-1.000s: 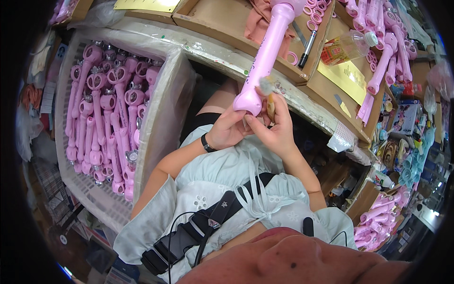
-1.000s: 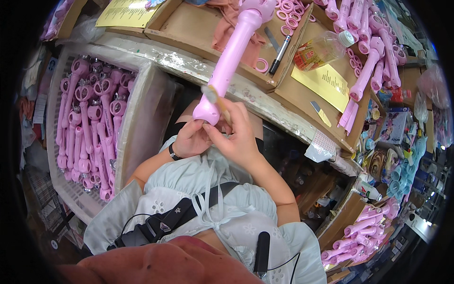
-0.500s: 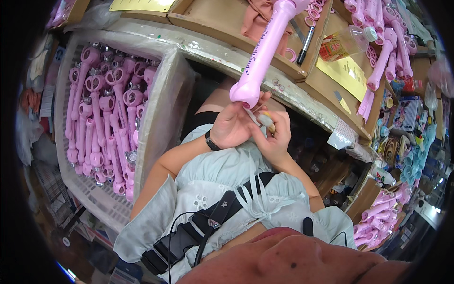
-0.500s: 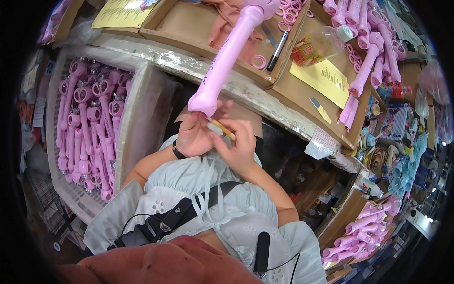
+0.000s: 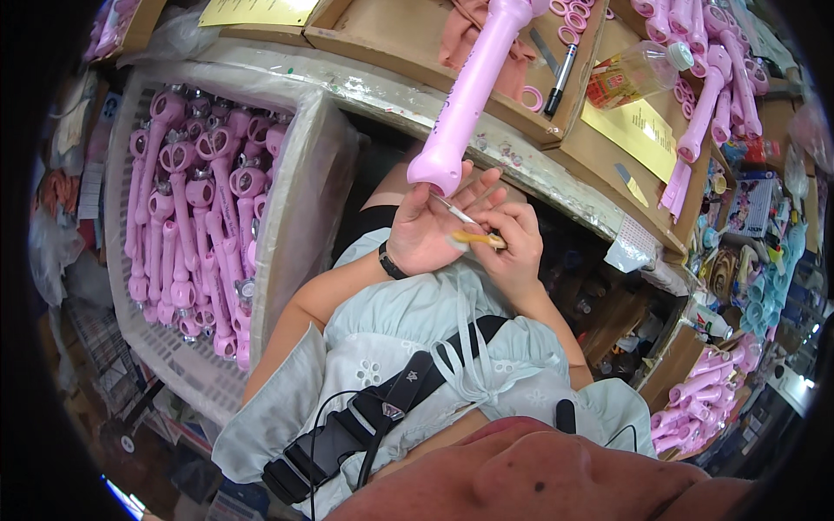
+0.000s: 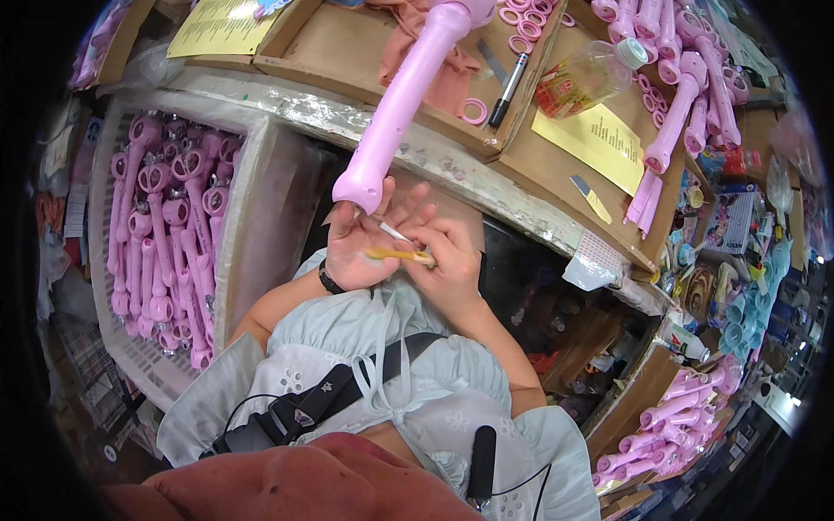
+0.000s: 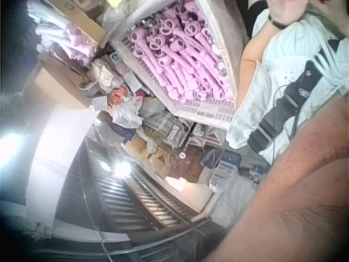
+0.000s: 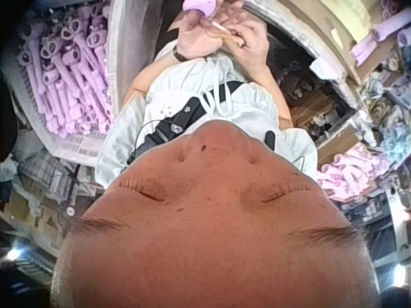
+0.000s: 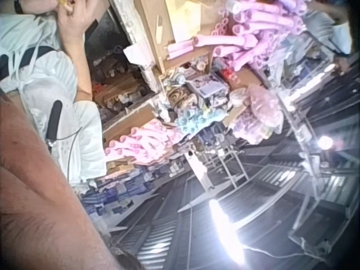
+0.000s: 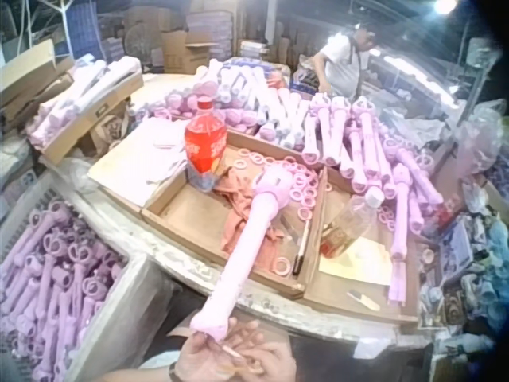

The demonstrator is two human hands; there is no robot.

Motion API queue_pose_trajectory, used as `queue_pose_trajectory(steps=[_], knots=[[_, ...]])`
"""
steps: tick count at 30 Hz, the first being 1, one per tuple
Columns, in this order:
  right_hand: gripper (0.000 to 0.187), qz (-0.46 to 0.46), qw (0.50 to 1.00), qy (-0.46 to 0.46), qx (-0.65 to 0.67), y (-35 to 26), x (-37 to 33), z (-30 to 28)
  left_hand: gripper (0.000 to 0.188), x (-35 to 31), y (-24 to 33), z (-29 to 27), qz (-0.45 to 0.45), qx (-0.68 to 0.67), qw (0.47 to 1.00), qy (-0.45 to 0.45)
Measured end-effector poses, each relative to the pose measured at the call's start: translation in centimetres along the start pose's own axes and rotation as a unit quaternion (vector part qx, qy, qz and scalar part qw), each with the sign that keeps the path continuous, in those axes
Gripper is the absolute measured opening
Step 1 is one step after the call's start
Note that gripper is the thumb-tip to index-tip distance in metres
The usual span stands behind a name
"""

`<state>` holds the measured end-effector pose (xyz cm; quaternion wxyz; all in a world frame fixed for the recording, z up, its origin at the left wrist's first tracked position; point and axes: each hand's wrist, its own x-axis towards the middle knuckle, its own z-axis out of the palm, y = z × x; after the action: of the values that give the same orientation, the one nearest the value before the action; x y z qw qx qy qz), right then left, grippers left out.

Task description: The person assembles pink bubble maker toys by inserting a small metal rod into the handle, attaching a bubble wand, and testing the device. They repeat this process for multiple units, using a small brush to clean the handle opening before inserting the rod.

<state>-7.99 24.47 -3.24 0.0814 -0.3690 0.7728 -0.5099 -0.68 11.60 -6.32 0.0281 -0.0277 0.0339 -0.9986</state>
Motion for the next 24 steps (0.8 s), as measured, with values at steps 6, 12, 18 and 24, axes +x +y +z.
queue_pose_trajectory(steps=[6,12,18,24], knots=[[0.023,-0.014,0.995,-0.078,-0.062,-0.8,1.4,-1.6,0.053,0.0,0.1,-0.1,0.007,0.062,0.998,0.016],[0.017,0.141,0.977,-0.053,0.152,-1.4,1.3,-3.1,0.055,0.2,0.2,-0.6,0.006,-0.015,0.999,-0.032],[0.012,0.237,0.937,-0.094,0.241,-1.8,2.8,-3.1,0.051,0.5,0.4,-0.4,0.0,-0.006,0.999,-0.037],[0.008,0.252,0.904,-0.063,0.34,-1.5,3.4,-2.6,0.046,0.4,0.5,0.1,0.007,0.044,0.999,-0.013]])
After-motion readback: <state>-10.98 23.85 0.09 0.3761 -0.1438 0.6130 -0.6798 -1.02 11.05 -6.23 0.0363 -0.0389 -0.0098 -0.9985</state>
